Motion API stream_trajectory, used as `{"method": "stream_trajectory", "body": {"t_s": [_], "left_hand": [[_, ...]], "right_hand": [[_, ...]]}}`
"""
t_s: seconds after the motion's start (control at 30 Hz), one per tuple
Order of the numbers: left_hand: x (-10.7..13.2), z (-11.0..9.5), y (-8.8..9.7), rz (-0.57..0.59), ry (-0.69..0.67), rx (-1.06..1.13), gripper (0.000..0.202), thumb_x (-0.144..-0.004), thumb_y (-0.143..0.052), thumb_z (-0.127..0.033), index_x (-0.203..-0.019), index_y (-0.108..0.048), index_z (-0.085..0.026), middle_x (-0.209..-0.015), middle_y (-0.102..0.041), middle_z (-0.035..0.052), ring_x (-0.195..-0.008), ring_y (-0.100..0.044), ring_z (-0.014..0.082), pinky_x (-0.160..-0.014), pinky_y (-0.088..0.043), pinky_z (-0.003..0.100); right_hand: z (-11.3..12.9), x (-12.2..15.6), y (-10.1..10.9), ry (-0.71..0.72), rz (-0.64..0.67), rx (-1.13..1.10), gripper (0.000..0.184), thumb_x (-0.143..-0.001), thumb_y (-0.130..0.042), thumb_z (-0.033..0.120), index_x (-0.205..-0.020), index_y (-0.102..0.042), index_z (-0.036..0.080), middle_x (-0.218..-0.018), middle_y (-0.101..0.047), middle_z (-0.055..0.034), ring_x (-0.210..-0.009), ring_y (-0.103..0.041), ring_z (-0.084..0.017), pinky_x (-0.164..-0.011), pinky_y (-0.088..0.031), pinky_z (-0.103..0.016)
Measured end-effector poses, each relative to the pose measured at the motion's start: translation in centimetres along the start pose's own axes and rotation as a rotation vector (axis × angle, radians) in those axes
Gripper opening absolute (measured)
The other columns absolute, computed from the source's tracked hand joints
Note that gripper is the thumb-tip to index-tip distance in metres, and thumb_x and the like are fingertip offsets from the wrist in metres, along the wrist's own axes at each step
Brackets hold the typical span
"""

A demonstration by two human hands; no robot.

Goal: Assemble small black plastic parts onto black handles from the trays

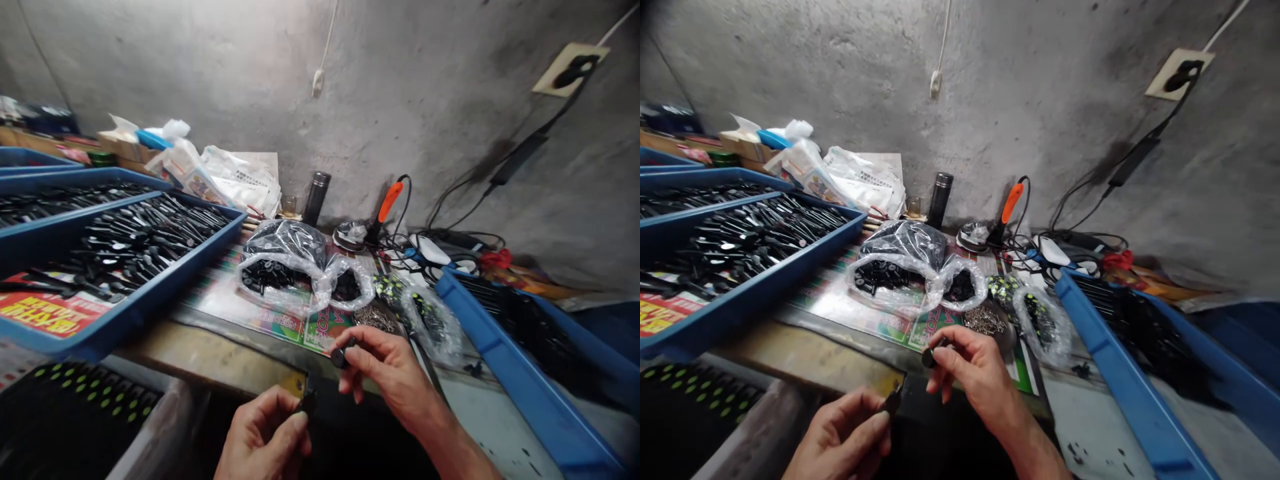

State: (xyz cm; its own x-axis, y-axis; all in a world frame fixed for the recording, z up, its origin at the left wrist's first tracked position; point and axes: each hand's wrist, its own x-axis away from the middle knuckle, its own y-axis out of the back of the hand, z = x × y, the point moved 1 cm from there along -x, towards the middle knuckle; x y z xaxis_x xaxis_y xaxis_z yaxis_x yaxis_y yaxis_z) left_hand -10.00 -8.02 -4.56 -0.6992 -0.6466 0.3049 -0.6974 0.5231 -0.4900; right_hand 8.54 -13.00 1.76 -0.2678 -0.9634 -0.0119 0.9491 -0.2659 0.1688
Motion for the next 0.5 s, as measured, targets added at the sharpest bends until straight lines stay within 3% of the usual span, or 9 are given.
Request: {"method": "stream_trajectory", "body": {"t_s": [0.2, 0.5], "left_hand": [[1.0, 0.6, -1.3, 0.049, 0.079, 0.014, 0.05, -0.06, -0.086, -0.057, -0.07, -0.06, -0.015, -0.051, -0.06, -0.0023, -0.034, -0.034, 0.0004, -0.034, -0.02, 0.013], [1.6, 1.7, -1.9, 0.139, 0.087, -0.035, 0.046, -0.066, -0.083, -0.054, -0.074, -0.059, -0.016, -0.054, -0.062, -0.0023, -0.031, -0.036, 0.0007, -0.032, -0.022, 0.014]], "right_hand": [[-2.3, 4.3, -0.9, -0.04, -0.098, -0.328, 0.028, -0.085, -0.075, 0.04, -0.094, -0.067, 0.015, -0.056, -0.065, -0.0003, -0.045, -0.059, -0.009, -0.044, -0.047, -0.014], [-3.3, 6.8, -1.4, -0.006, -0.081, -0.354, 0.023, -0.093, -0.067, 0.036, -0.102, -0.064, 0.015, -0.064, -0.069, -0.0023, -0.052, -0.061, -0.011, -0.05, -0.05, -0.018]]}}
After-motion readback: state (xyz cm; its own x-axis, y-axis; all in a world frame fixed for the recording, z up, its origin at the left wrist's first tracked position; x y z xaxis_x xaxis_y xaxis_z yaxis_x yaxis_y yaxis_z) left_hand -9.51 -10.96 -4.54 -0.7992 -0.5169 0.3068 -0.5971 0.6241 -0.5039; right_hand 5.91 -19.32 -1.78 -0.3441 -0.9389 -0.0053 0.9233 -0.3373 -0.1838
